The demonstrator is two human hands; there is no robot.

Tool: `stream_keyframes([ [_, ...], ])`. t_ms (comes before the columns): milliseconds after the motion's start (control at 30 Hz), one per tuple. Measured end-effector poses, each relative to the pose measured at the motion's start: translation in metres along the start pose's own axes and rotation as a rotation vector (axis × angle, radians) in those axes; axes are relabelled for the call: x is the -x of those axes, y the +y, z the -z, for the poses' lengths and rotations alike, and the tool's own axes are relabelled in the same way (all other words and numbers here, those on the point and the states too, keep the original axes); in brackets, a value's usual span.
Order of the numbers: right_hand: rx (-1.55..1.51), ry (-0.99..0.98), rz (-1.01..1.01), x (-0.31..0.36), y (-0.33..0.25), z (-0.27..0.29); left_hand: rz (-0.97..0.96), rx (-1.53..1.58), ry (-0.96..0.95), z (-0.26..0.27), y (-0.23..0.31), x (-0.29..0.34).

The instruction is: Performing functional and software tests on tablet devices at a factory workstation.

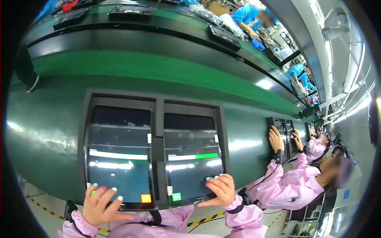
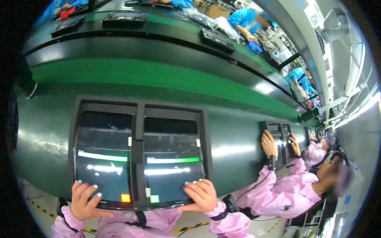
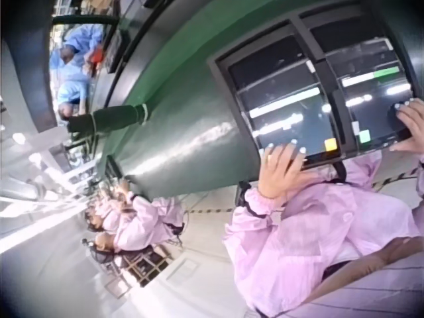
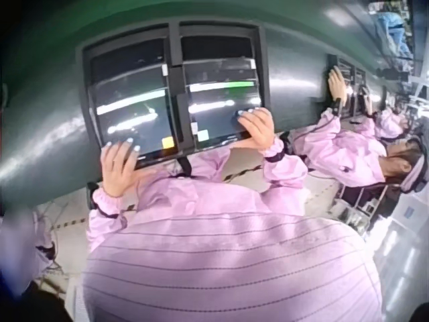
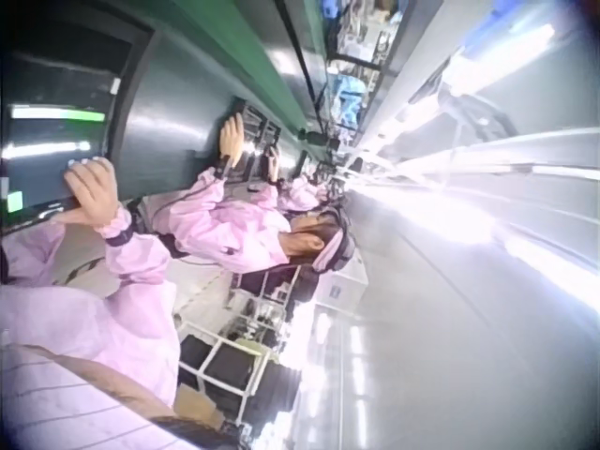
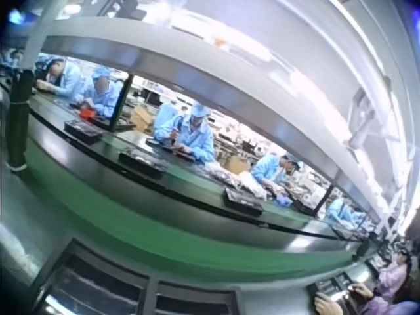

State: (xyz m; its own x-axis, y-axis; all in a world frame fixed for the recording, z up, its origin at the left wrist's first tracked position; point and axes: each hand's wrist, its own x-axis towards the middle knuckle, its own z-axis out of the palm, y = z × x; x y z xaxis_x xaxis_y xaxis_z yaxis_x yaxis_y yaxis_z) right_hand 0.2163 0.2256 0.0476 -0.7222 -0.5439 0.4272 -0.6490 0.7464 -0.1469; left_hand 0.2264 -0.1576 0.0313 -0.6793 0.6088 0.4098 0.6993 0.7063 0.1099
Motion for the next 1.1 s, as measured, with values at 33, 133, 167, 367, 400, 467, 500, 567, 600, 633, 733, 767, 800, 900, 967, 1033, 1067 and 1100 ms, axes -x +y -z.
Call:
stream_keyframes([
  [33, 0.023, -0.044, -0.037, -0.002, -0.005, 0.003, 0.085, 0.046, -0.006, 0.004, -0.006, 0.016],
  [133, -0.114, -0.137, -0.116, -0.008, -0.032, 0.016, 0.258, -0.006, 0.070, 0.026, -0.019, 0.041],
  [167, -0.140, -0.151, -0.057, -0.012, -0.040, 0.016, 0.275, -0.042, 0.034, 0.031, -0.022, 0.053],
  [367, -0.281, -0.133, 0.046, -0.022, -0.051, -0.004, 0.384, 0.027, -0.110, 0.026, -0.016, 0.056],
  [400, -0.278, -0.135, 0.040, -0.021, -0.051, -0.004, 0.381, 0.032, -0.143, 0.026, -0.016, 0.055],
  [467, -0.331, -0.068, -0.007, -0.021, -0.053, -0.005, 0.414, 0.115, -0.086, 0.028, -0.018, 0.054],
  [500, -0.354, -0.097, -0.014, -0.021, -0.054, -0.007, 0.456, 0.182, -0.034, 0.031, -0.020, 0.056],
  [567, -0.313, -0.161, 0.010, -0.027, -0.055, -0.003, 0.465, 0.196, 0.011, 0.034, -0.026, 0.056],
  [600, -0.270, -0.226, 0.039, -0.030, -0.055, -0.004, 0.476, 0.209, 0.061, 0.037, -0.031, 0.057],
  [633, -0.281, -0.205, -0.001, -0.023, -0.051, 0.000, 0.441, 0.172, 0.041, 0.041, -0.036, 0.053],
  [733, -0.234, 0.056, -0.086, -0.016, -0.022, 0.028, 0.419, 0.168, 0.068, 0.044, -0.051, 0.029],
  [767, -0.201, 0.112, -0.267, -0.021, -0.020, 0.033, 0.430, 0.167, 0.041, 0.043, -0.057, 0.018],
  [800, -0.117, 0.193, -0.310, -0.024, -0.008, 0.033, 0.420, 0.208, 0.017, 0.044, -0.063, 0.008],
  [900, -0.141, 0.189, -0.527, -0.013, 0.039, 0.015, 0.503, 0.557, 0.059, 0.033, -0.075, -0.014],
  [967, -0.452, 0.250, -0.699, 0.007, 0.068, -0.012, 0.653, 0.829, 0.077, 0.009, -0.078, -0.020],
  [1033, -0.757, 0.291, -0.876, 0.004, 0.075, -0.023, 0.761, 0.815, 0.043, 0.001, -0.070, -0.030],
  [1067, -0.897, 0.405, -0.851, 0.006, 0.071, -0.026, 0.777, 0.792, 0.030, 0.002, -0.067, -0.035],
  [1100, -0.889, 0.400, -0.867, 0.003, 0.069, -0.024, 0.760, 0.835, 0.043, 0.001, -0.071, -0.035],
])
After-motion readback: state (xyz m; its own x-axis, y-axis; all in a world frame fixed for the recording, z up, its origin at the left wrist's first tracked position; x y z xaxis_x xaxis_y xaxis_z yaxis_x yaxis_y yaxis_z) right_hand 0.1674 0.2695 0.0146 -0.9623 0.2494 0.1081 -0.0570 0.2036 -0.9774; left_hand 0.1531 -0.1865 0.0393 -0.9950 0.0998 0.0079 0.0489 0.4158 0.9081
